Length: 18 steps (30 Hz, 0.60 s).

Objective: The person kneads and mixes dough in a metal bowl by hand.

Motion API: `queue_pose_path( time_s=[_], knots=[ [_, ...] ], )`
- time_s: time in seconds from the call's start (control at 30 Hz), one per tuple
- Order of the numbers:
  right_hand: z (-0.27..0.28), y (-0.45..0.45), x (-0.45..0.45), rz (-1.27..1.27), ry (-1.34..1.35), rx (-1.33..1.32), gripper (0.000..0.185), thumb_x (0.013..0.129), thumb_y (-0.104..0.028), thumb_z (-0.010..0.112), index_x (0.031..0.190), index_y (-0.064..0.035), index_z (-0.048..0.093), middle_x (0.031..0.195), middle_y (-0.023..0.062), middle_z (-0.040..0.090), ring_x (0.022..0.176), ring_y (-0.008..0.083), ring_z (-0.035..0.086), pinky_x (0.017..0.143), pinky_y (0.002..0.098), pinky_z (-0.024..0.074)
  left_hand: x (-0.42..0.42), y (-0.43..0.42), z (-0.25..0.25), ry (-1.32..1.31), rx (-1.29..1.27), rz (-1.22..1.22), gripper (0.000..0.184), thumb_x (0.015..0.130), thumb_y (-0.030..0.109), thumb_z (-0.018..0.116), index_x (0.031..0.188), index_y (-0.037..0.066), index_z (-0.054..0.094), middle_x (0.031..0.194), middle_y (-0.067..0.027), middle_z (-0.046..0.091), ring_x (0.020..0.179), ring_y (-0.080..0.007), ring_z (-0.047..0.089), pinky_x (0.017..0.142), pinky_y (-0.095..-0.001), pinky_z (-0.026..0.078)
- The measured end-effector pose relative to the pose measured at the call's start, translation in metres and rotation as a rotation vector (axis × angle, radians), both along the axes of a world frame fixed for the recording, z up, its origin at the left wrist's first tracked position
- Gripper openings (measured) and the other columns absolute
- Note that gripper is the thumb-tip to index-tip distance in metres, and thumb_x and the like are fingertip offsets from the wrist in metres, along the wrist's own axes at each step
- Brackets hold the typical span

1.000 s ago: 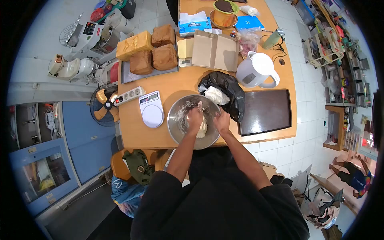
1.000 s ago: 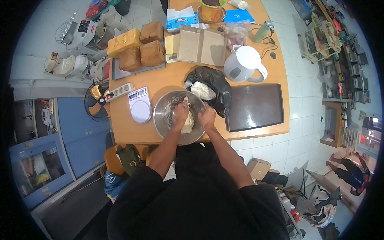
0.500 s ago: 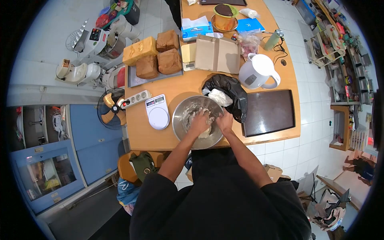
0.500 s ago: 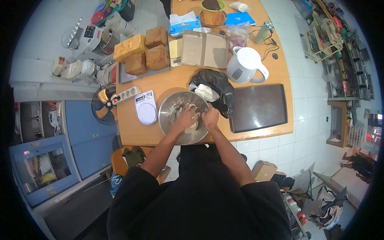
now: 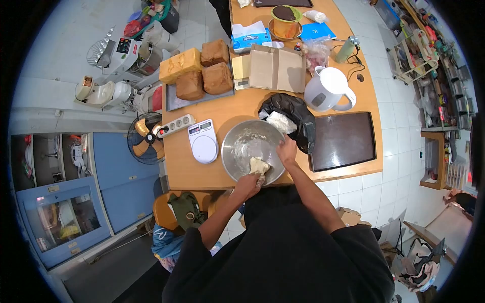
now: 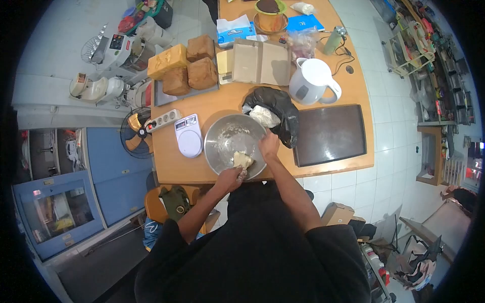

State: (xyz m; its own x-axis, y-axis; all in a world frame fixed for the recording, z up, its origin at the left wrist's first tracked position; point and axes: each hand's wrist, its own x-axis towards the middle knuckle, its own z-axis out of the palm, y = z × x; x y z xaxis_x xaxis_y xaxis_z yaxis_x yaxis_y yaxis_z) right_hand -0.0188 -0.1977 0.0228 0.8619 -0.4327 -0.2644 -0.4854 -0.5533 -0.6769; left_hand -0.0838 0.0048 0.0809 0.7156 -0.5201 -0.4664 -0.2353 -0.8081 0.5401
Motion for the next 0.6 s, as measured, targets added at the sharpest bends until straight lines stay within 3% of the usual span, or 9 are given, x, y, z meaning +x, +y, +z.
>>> queue_pose_path(
  time_s=[0.13,0.2,0.33,0.4,0.43,0.5,0.53,0.6],
  knots=[
    [-0.003,0.001,0.002,0.001,0.036,0.009,0.039,0.077,-0.004,0.060,0.116,-0.0023,0.063,0.089,0.0288,0.065,0.086,0.0447,0.063,0.077,0.0497,0.0501,0.006,-0.007,-0.003,-0.087,0.141,0.123,0.034,0.092,0.030,0.052,0.109,0.001,0.056,0.075,-0.0239,0.065,0.075,-0.0415,0.065,0.074,-0.0515,0.049],
    [-0.007,0.003,0.001,-0.015,0.003,-0.001,0.035,0.076,-0.006,0.061,0.110,-0.0033,0.065,0.087,0.0265,0.066,0.085,0.0413,0.065,0.077,0.0489,0.0519,0.018,-0.020,-0.021,-0.209,0.310,0.342,0.036,0.093,0.028,0.051,0.117,0.002,0.051,0.068,-0.0214,0.066,0.069,-0.0404,0.066,0.077,-0.0524,0.046],
    [-0.003,0.002,0.001,-0.002,0.005,-0.003,0.034,0.076,-0.005,0.061,0.110,-0.0028,0.065,0.087,0.0265,0.066,0.085,0.0416,0.065,0.077,0.0488,0.0520,0.029,-0.042,-0.051,-0.175,0.475,0.416,0.036,0.092,0.030,0.052,0.114,0.001,0.053,0.079,-0.0197,0.068,0.082,-0.0353,0.067,0.085,-0.0513,0.044],
    [-0.003,0.001,0.002,0.010,0.028,0.030,0.042,0.077,-0.005,0.060,0.118,-0.0020,0.062,0.089,0.0291,0.065,0.086,0.0444,0.063,0.078,0.0490,0.0504,0.025,-0.044,-0.064,-0.568,0.445,0.438,0.032,0.089,0.027,0.054,0.111,0.003,0.054,0.090,-0.0160,0.067,0.095,-0.0306,0.062,0.090,-0.0488,0.042],
    [-0.003,0.001,0.003,0.005,0.032,0.028,0.042,0.077,-0.005,0.060,0.118,-0.0020,0.062,0.089,0.0291,0.065,0.086,0.0444,0.063,0.078,0.0490,0.0504,0.026,-0.042,-0.068,-0.565,0.442,0.433,0.032,0.089,0.027,0.054,0.111,0.003,0.054,0.090,-0.0160,0.067,0.095,-0.0306,0.062,0.090,-0.0488,0.042],
    [-0.003,0.002,0.005,0.020,0.016,0.016,0.042,0.077,-0.006,0.060,0.119,-0.0025,0.062,0.089,0.0292,0.065,0.087,0.0440,0.064,0.078,0.0492,0.0503,0.031,-0.035,-0.076,-0.826,0.274,0.144,0.029,0.087,0.025,0.057,0.108,0.006,0.056,0.094,-0.0111,0.063,0.100,-0.0280,0.056,0.089,-0.0478,0.043],
    [-0.002,0.002,0.006,0.023,0.018,0.015,0.042,0.077,-0.006,0.060,0.119,-0.0025,0.062,0.089,0.0292,0.065,0.087,0.0440,0.064,0.078,0.0492,0.0503,0.032,-0.032,-0.078,-0.823,0.274,0.147,0.029,0.087,0.025,0.057,0.108,0.006,0.056,0.094,-0.0111,0.063,0.100,-0.0280,0.056,0.089,-0.0478,0.043],
    [-0.001,0.000,0.011,0.073,0.042,-0.015,0.043,0.077,-0.007,0.061,0.120,-0.0028,0.062,0.089,0.0293,0.065,0.087,0.0438,0.064,0.078,0.0492,0.0504,0.040,-0.027,-0.082,-0.647,-0.180,-0.069,0.022,0.085,0.023,0.059,0.101,0.008,0.060,0.089,-0.0081,0.062,0.094,-0.0269,0.058,0.084,-0.0454,0.046]
  ],
)
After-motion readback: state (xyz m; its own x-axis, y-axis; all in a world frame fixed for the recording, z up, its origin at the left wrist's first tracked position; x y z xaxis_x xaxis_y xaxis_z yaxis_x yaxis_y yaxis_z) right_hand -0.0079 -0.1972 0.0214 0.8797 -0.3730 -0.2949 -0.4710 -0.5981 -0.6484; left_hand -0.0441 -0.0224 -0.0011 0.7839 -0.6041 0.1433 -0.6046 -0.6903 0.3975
